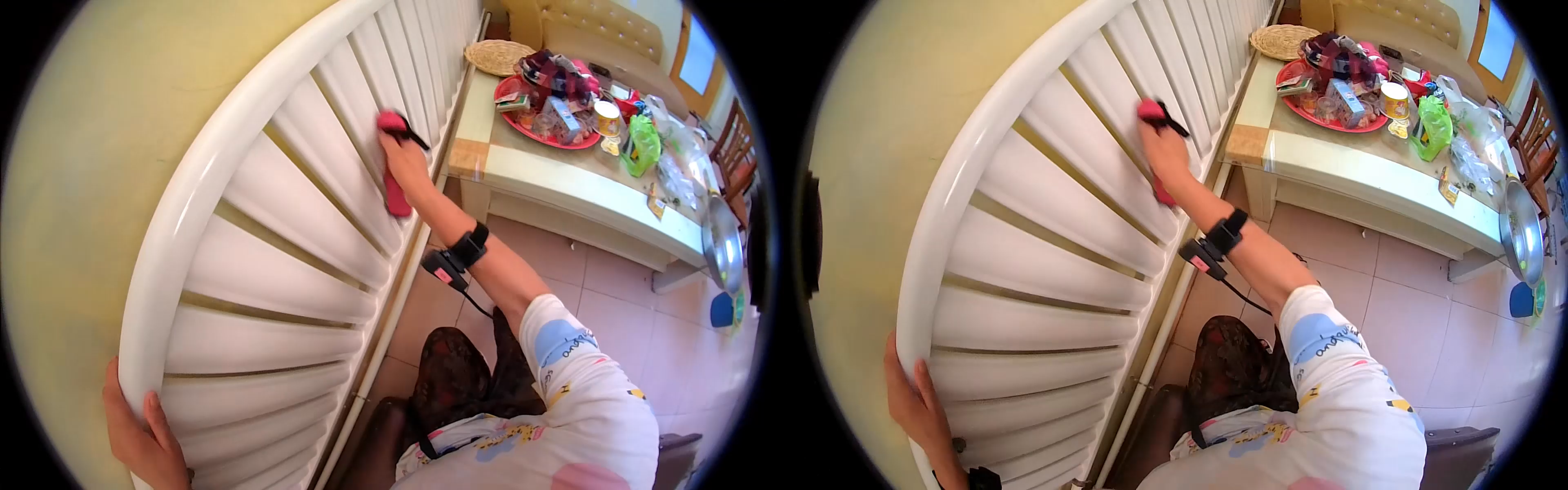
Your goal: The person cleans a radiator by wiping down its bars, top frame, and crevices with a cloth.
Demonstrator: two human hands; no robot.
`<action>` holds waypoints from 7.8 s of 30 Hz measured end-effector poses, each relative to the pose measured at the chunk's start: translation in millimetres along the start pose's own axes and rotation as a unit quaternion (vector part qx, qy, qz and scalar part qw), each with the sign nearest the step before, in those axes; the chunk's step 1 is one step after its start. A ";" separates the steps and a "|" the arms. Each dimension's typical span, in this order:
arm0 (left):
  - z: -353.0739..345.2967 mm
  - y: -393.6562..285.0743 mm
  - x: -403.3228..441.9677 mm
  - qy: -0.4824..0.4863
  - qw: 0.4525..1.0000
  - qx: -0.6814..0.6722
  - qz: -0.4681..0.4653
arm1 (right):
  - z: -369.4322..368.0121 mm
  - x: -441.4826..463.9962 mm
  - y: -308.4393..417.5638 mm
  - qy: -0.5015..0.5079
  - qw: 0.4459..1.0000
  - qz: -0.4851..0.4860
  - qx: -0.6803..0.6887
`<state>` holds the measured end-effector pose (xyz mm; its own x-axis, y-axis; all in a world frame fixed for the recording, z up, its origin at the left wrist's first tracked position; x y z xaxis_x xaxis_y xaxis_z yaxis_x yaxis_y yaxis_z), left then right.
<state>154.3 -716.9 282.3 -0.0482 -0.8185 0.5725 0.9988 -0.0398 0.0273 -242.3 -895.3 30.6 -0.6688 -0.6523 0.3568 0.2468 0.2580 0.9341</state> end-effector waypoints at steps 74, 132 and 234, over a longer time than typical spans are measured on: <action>-23.1 6.9 3.9 -0.119 0.980 0.059 0.146 | -61.2 -174.9 143.3 0.028 0.937 0.345 0.046; -4.0 -9.6 1.5 -0.158 0.980 0.025 0.120 | -82.4 -301.0 -66.3 0.041 0.966 -0.208 0.146; -169.0 -34.4 -174.2 0.198 0.914 -0.340 -0.103 | 16.5 -389.8 23.9 0.331 0.806 -0.410 0.271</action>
<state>128.3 -669.8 43.2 -0.3655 -0.8914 0.2678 0.7436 -0.4527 -0.4920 12.7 -623.1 -86.4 0.1136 -0.9525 -0.2824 -0.5496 -0.2971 0.7808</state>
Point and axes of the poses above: each hand's wrist, its own x-axis towards the middle knuckle, its own z-axis out of the back of the hand, y = z × x, the point moved 5 cm from there along x, towards the middle knuckle, and after that the axes turned 15 degrees about z, right-handed, at the moved point
